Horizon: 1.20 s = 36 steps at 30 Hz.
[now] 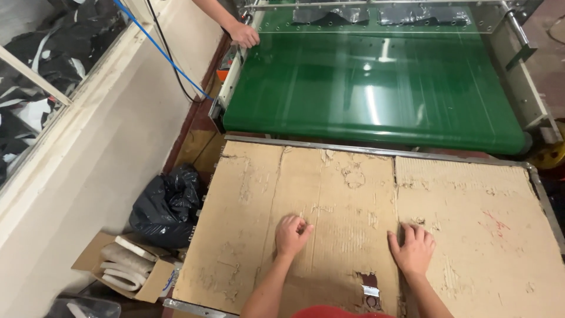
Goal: The person repeatedly retrieves black plastic-wrapped packs from a red basket and from a green conveyor belt, folds each pack in half on a cardboard table, and stacks the folded packs. The person also places folded packs back into the red basket.
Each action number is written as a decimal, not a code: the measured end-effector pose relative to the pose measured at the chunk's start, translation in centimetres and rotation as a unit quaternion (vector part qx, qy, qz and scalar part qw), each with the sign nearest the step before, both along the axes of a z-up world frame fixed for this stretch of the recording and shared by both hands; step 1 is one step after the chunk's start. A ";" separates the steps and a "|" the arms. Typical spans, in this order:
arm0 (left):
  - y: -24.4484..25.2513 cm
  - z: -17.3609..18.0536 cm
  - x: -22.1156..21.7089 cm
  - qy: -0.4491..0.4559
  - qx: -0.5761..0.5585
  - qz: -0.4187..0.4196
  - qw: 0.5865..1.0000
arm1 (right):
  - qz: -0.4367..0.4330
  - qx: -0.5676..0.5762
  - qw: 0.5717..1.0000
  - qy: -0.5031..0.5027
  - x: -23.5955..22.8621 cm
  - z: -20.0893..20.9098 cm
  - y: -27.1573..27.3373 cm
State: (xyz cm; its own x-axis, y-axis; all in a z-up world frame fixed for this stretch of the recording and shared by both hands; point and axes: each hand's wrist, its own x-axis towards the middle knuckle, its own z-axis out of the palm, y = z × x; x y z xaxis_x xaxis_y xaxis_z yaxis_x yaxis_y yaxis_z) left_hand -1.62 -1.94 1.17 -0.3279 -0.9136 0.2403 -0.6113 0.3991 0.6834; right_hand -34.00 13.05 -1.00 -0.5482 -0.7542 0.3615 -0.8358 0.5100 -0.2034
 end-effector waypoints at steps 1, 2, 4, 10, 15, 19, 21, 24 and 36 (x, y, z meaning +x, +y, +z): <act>-0.1 0.1 0.0 -0.002 0.002 0.001 1.000 | 0.003 -0.006 1.000 -0.009 0.0 0.0 0.0; -0.2 0.1 -0.1 -0.003 0.001 -0.003 1.000 | -0.001 -0.007 1.000 -0.009 -0.1 0.1 -0.1; -0.1 0.3 -0.1 0.016 -0.031 -0.005 0.999 | 0.007 0.005 1.000 -0.028 -0.1 0.2 0.0; -0.2 0.1 -0.1 0.020 -0.057 -0.006 0.998 | 0.006 0.000 1.000 -0.026 -0.1 0.3 0.0; 0.0 1.3 -0.6 0.087 0.103 0.033 0.990 | -0.004 -0.029 0.998 -0.058 -0.8 0.5 -0.7; -5.7 -3.9 -3.5 0.260 0.339 0.095 0.899 | 0.015 -0.147 0.936 -0.319 -5.0 0.8 -4.3; -8.3 -3.7 -5.6 0.319 0.344 0.103 0.877 | -0.017 -0.190 0.870 -0.454 -5.3 3.1 -6.7; -11.7 -1.2 -8.9 0.395 0.358 0.111 0.839 | -0.074 -0.268 0.742 -0.610 -5.7 5.2 -9.6; -18.2 1.1 -13.4 0.410 0.465 0.113 0.776 | -0.134 -0.376 0.546 -0.737 -13.2 0.8 -16.2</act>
State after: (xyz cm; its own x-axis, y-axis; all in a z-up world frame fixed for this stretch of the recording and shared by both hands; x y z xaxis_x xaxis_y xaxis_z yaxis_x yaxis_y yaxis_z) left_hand -15.04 -20.12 2.30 -0.2184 -0.8288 -0.5151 0.1988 -0.5546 0.8081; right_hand -47.23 -3.17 -0.24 -0.7157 -0.5178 -0.4687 0.6015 -0.1160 -0.7904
